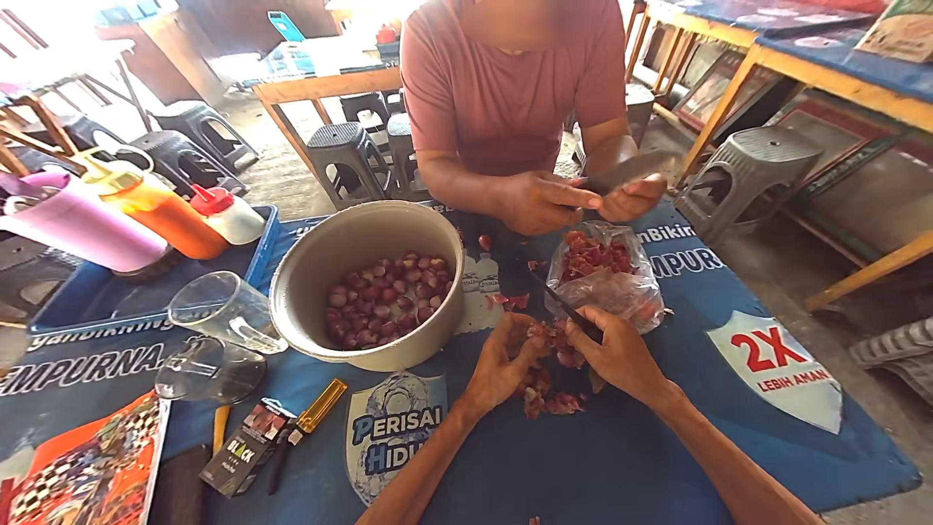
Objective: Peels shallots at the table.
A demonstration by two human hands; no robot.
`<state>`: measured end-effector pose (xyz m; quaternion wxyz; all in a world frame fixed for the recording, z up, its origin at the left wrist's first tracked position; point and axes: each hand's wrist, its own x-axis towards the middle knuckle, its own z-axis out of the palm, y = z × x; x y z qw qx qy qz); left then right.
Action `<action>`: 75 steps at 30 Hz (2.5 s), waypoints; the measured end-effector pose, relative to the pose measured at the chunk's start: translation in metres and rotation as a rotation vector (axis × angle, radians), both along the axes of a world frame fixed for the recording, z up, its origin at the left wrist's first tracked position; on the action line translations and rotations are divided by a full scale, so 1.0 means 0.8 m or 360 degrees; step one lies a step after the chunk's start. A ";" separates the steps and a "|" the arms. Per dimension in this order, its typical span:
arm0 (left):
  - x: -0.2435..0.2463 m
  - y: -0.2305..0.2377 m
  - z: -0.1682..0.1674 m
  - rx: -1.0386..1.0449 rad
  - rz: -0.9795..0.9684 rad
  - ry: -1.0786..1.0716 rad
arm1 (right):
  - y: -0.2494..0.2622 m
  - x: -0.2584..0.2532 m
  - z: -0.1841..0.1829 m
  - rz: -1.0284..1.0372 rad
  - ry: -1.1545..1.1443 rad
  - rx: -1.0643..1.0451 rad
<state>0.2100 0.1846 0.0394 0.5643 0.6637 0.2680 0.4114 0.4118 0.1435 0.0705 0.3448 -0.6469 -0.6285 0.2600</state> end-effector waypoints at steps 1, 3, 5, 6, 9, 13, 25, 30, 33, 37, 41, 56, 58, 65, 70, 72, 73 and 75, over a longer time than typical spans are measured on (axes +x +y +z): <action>0.000 0.000 0.000 -0.0003 0.0017 -0.0002 | 0.000 0.000 -0.001 0.0008 0.0014 0.0011; 0.001 -0.001 0.000 0.0003 0.0035 0.0001 | -0.001 -0.001 -0.002 0.0051 0.0094 0.0052; 0.002 -0.002 -0.001 0.0003 0.0047 0.0026 | -0.002 -0.002 -0.001 0.0136 0.0228 0.0088; 0.002 -0.002 -0.002 0.0011 0.0052 0.0040 | -0.001 -0.003 -0.001 0.0180 0.0302 0.0106; 0.000 -0.001 -0.006 0.0104 0.0056 0.0070 | -0.001 -0.003 -0.003 0.0277 0.0406 0.0145; 0.002 -0.002 -0.007 0.0120 0.0022 0.0100 | -0.001 -0.004 -0.006 0.0288 0.0432 0.0187; 0.002 -0.001 -0.005 0.0147 -0.0026 0.0193 | -0.001 -0.004 -0.003 0.0028 0.0159 0.0088; 0.004 -0.002 -0.003 0.0163 -0.0021 0.0202 | -0.002 -0.007 -0.002 0.0047 0.0173 0.0095; 0.003 0.000 -0.004 0.0107 0.0072 0.0111 | -0.003 -0.007 0.000 0.0074 0.0202 0.0125; 0.002 0.001 -0.001 -0.0020 0.0139 -0.0006 | -0.006 -0.002 0.000 0.0249 0.0171 0.0221; 0.003 0.000 -0.001 -0.0016 0.0148 -0.0032 | -0.007 0.000 0.000 0.0497 0.0206 0.0052; 0.002 0.000 -0.009 0.0102 0.0213 -0.0066 | -0.008 -0.005 0.004 0.0548 0.0470 -0.0194; 0.003 -0.001 -0.011 0.0156 0.0240 -0.0076 | -0.009 -0.007 0.008 0.0516 0.0593 -0.0263; 0.009 -0.010 -0.013 0.0362 0.0424 0.0032 | -0.013 -0.013 0.019 0.0417 0.0960 -0.0469; 0.012 -0.014 -0.016 0.0699 0.0594 0.0179 | -0.012 -0.013 0.023 0.0346 0.1213 -0.0656; 0.013 -0.017 -0.015 0.0765 0.0630 0.0229 | -0.011 -0.013 0.023 0.0316 0.1297 -0.0686; 0.014 -0.017 -0.015 0.0793 0.0643 0.0247 | -0.010 -0.014 0.023 0.0292 0.1330 -0.0685; 0.015 -0.019 -0.016 0.0833 0.0658 0.0263 | -0.012 -0.017 0.021 0.0248 0.1370 -0.0661</action>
